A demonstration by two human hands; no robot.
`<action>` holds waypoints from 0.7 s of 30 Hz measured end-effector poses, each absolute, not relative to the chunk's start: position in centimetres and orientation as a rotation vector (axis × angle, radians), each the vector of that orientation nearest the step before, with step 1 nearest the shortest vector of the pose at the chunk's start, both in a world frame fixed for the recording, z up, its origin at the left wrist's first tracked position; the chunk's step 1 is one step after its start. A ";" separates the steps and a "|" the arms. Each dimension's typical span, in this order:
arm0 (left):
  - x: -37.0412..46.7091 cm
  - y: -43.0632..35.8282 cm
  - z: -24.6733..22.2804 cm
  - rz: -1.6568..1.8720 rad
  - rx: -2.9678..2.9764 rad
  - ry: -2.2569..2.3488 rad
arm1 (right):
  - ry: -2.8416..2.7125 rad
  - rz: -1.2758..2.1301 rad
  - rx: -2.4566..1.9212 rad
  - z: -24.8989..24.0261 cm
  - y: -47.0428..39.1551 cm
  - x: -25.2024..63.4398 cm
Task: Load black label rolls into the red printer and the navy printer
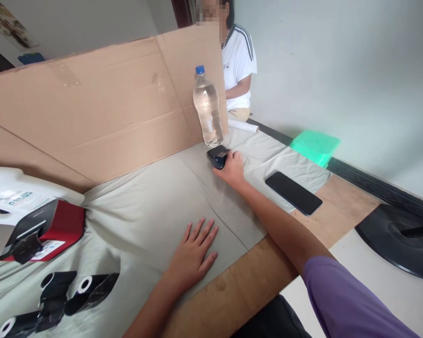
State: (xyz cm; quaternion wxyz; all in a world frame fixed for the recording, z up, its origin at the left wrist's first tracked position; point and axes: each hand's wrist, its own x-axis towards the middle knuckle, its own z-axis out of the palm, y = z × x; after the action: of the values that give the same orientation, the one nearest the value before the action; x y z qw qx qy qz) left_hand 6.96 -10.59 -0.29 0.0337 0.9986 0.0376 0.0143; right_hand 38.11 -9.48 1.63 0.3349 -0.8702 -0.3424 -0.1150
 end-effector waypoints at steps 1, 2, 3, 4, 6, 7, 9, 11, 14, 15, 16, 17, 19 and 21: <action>6.9 -10.6 -0.2 0.043 3.067 0.097 | -0.970 -0.303 -2.233 2.0 -9.4 36.5; 6.7 -10.7 -0.1 0.038 3.060 0.075 | -1.047 -0.302 -2.192 2.2 -9.2 34.6; 6.6 -10.8 -0.1 0.032 3.052 0.051 | -1.122 -0.290 -2.151 2.4 -9.0 32.6; 6.5 -10.9 0.0 0.027 3.041 0.027 | -1.182 -0.268 -2.116 2.5 -8.8 30.5; 6.2 -11.3 0.1 0.025 3.010 -0.013 | -1.248 -0.188 -2.073 2.4 -8.5 26.3; 6.0 -11.5 0.2 0.031 2.987 -0.027 | -1.249 -0.146 -2.075 2.3 -8.4 24.4; 5.7 -12.0 0.4 0.073 2.929 -0.030 | -1.214 -0.086 -2.111 2.1 -8.3 21.2; 5.3 -12.5 0.7 0.169 2.857 -0.016 | -1.156 -0.066 -2.170 2.0 -8.4 19.1; 4.5 -12.6 0.8 0.461 2.733 -0.020 | -1.125 -0.076 -2.217 2.1 -8.5 17.7; 4.2 -12.5 0.8 0.612 2.688 -0.019 | -1.132 -0.077 -2.225 2.2 -8.6 17.5; 3.8 -12.2 0.8 0.777 2.639 -0.003 | -1.145 -0.074 -2.233 2.2 -8.7 17.3; 3.6 -11.8 0.8 0.937 2.583 0.041 | -1.152 -0.070 -2.243 2.2 -8.8 17.1; 3.2 -10.5 0.9 1.189 2.438 0.245 | -1.142 -0.065 -2.262 2.1 -9.0 16.9; 3.0 -8.7 1.1 1.282 2.242 0.592 | -1.132 -0.069 -2.265 2.0 -9.1 16.7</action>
State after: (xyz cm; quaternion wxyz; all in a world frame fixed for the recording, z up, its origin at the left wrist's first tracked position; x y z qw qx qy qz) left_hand 3.03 -8.72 1.14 0.2435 0.8208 0.2168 0.4691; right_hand 16.72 -9.12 1.98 0.2995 -0.8532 -0.4262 -0.0261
